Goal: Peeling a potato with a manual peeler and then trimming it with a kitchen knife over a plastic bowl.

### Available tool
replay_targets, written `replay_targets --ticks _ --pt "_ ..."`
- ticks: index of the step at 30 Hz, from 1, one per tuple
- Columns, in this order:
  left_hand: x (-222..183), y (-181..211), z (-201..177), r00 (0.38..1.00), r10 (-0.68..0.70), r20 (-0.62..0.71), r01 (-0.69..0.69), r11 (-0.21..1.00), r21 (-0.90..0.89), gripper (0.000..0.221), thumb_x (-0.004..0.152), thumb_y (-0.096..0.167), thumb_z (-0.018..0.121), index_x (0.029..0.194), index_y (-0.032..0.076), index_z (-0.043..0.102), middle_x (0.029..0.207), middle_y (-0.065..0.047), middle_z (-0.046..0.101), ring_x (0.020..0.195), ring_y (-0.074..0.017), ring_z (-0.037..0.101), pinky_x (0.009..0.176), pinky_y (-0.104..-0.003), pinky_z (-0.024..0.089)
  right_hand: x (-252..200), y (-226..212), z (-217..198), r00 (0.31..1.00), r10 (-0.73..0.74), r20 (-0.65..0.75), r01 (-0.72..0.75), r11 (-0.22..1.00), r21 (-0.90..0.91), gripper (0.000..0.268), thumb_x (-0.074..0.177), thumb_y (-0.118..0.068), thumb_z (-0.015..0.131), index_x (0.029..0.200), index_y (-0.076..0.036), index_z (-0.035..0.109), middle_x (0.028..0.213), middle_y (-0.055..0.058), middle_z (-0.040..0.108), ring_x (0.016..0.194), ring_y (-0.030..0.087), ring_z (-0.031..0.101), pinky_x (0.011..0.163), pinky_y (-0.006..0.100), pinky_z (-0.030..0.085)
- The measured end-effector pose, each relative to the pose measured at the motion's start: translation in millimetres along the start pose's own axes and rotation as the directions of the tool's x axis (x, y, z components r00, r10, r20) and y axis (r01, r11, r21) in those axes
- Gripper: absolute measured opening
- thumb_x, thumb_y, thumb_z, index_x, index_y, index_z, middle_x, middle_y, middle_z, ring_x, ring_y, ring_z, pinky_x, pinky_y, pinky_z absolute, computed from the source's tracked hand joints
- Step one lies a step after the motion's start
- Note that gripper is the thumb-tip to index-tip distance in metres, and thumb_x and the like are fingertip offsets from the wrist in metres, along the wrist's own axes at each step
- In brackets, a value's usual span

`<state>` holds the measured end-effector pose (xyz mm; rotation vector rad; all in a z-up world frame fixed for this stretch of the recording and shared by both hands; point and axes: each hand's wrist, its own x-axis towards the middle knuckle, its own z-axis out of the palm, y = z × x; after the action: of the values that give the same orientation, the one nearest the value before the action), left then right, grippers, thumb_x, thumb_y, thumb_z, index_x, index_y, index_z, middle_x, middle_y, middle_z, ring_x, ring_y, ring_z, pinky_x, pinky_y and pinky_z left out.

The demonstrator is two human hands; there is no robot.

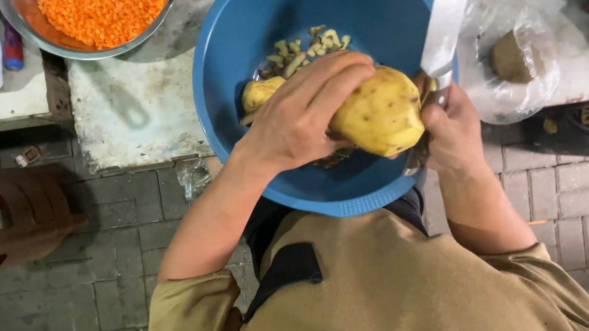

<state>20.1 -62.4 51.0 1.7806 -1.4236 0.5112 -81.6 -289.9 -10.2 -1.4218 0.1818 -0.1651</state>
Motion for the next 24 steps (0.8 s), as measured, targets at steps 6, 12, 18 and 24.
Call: replay_targets --ticks 6,12,18,24 --pt "-19.6 7.0 17.9 0.918 -0.377 -0.122 0.286 0.843 -0.455 0.084 0.077 0.029 0.093 0.139 0.008 0.041 0.141 -0.014 0.052 0.14 -0.0314 0.048 0.127 -0.05 0.041 5.3 23.7 -1.6 0.973 0.227 0.042 -0.211 0.806 0.553 0.062 0.078 -0.038 0.083 0.116 0.003 0.057 0.101 0.027 0.067 0.06 0.039 0.068 0.036 0.042 0.059" --pt "-15.8 44.2 27.3 0.639 -0.76 0.119 0.425 0.221 -0.878 0.09 0.08 0.02 0.081 0.15 0.001 0.028 0.15 -0.017 0.043 0.142 -0.0277 0.045 0.121 -0.039 0.042 9.3 7.9 14.1 0.917 0.388 0.09 -0.355 0.694 0.627 0.053 0.088 -0.033 0.069 0.122 0.005 0.054 0.093 0.022 0.068 0.062 0.03 0.069 0.033 0.027 0.055" --pt "1.7 62.0 21.0 0.58 -0.809 0.09 0.542 0.301 -0.785 0.105 0.08 0.045 0.073 0.156 0.009 0.011 0.15 -0.017 0.041 0.141 -0.028 0.043 0.115 -0.035 0.042 6.8 9.5 33.0 0.968 0.217 0.125 -0.249 0.781 0.573 0.044 0.088 -0.034 0.073 0.113 -0.002 0.055 0.079 0.016 0.067 0.048 0.024 0.063 0.031 0.024 0.049" --pt "-16.5 38.7 69.6 0.635 -0.766 -0.106 -0.164 0.0 -0.986 0.062 0.092 0.006 0.07 0.143 0.002 0.035 0.108 -0.033 0.063 0.052 -0.0415 0.064 0.033 -0.047 0.054 -3.5 -6.7 51.1 0.999 -0.011 0.046 -0.01 0.904 0.428 0.036 0.089 -0.024 0.071 0.102 0.0 0.048 0.07 0.028 0.062 0.04 0.036 0.062 0.029 0.039 0.056"
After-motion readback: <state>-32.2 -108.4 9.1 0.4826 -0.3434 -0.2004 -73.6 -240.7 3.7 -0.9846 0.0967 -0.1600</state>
